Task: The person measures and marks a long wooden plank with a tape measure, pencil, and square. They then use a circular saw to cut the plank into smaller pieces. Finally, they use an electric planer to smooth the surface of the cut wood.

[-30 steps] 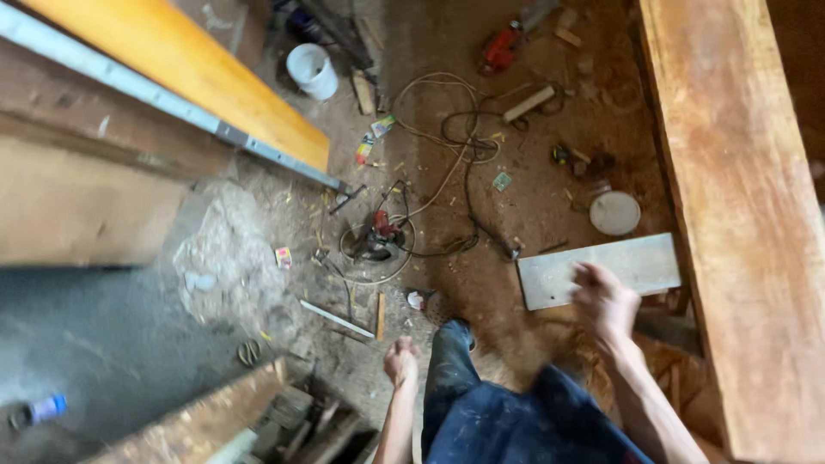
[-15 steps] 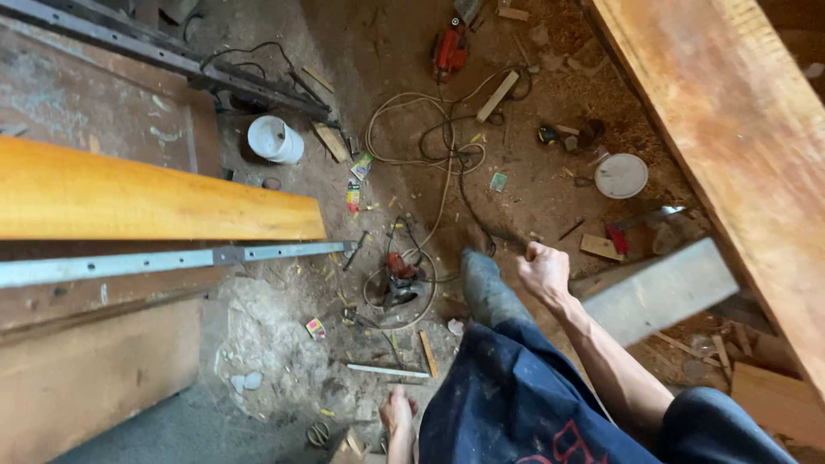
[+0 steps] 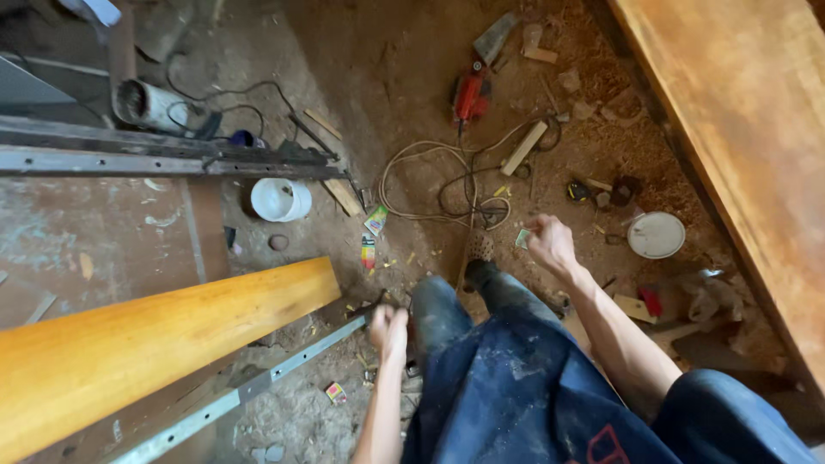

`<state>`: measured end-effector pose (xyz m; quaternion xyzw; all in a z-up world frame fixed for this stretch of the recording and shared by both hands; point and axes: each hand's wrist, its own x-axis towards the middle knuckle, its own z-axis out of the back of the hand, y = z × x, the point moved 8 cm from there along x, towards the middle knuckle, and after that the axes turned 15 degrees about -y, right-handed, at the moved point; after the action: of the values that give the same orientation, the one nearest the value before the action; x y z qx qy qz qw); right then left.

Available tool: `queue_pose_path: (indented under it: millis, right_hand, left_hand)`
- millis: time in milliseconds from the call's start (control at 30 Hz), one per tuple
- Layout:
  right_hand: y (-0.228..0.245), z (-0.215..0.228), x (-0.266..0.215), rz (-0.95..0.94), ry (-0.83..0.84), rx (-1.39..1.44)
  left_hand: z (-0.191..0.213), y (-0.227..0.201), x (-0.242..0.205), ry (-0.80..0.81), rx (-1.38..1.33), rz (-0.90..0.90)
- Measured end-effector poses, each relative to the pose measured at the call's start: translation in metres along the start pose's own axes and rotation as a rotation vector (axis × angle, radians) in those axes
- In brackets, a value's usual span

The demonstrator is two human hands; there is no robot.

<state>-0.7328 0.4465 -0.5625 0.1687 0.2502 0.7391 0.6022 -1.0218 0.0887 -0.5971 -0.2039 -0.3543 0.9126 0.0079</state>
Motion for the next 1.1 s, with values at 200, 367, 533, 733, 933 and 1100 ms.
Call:
queue_pose_path:
  millis: [200,367,533,733,933,1100]
  right_hand:
    - [0.004,-0.054,0.103,-0.282,0.076,0.055]
    - [-0.06,-0.117,0.13,-0.922,0.01,0.487]
    - [-0.116,-0.217,0.174,-1.157,-0.019,0.579]
    - [-0.179,-0.38,0.257,-1.196,0.09,0.567]
    - [-0.256,-0.557,0.417,-0.903,0.185,0.466]
    - [-0.278,-0.643,0.523,-0.575,-0.061,0.66]
  left_hand:
    - [-0.144,-0.182,0.087,0.302,-0.383,0.128]
    - [-0.255,-0.221,0.138,0.489,-0.388,0.075]
    - [-0.352,-0.182,0.203,0.468,0.0,-0.031]
    - [-0.456,-0.123,0.22,0.628,-0.315,0.478]
    - [-0.552,-0.057,0.222,0.496,-0.551,0.83]
    - [-0.566,-0.043,0.218,0.403,-0.615,0.712]
